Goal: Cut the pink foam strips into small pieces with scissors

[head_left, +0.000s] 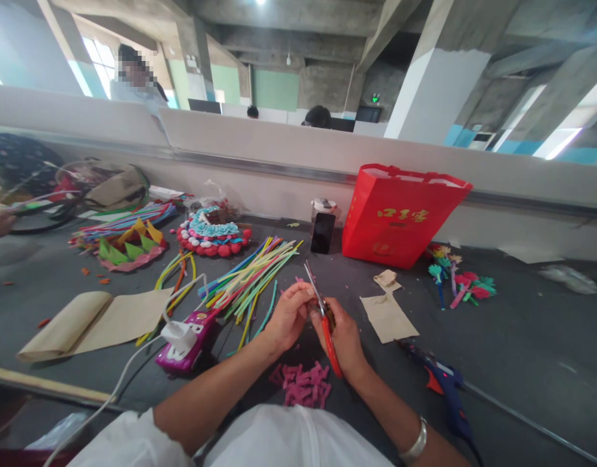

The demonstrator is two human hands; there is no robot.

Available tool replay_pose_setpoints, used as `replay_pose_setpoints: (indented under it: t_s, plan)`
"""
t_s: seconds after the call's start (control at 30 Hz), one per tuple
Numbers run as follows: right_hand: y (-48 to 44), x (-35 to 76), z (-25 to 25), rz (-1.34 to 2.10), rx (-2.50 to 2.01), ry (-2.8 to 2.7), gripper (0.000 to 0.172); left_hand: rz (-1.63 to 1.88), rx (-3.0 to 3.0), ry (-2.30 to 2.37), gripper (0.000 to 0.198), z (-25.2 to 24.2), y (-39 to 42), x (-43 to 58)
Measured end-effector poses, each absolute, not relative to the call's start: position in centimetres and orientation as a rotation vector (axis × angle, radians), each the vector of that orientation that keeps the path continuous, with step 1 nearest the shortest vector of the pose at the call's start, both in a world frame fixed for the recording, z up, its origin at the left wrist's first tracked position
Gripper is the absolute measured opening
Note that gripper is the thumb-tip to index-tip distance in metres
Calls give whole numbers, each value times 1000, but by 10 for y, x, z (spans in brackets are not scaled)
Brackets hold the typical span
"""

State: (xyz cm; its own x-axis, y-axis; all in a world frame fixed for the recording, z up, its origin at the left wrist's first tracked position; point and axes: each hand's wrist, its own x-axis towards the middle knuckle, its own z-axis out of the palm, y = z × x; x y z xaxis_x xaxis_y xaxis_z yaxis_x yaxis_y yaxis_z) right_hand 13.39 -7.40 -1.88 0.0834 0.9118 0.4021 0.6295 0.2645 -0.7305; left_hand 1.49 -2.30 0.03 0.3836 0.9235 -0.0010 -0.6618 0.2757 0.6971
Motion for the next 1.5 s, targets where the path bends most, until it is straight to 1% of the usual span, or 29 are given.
replay_pose_setpoints:
  t_s: [0.3,0.7,1.0,1.3,1.5]
  plan:
    - [-74,132,-16,442,-1417,-1630,18,1099,684,443,11,1,-23,16]
    - [-75,128,-16,485,-1415,-1600,22,1104,682,472,10,2,-24,16]
    - [-76,129,-16,511,-1431,-1589,20,1117,679,479,12,2,-24,17]
    - [-76,128,-15,513,-1376,-1586,23,1118,681,466,11,0,-23,17]
    - [-77,127,-13,527,-1377,-1603,21,1138,693,484,12,2,-22,15]
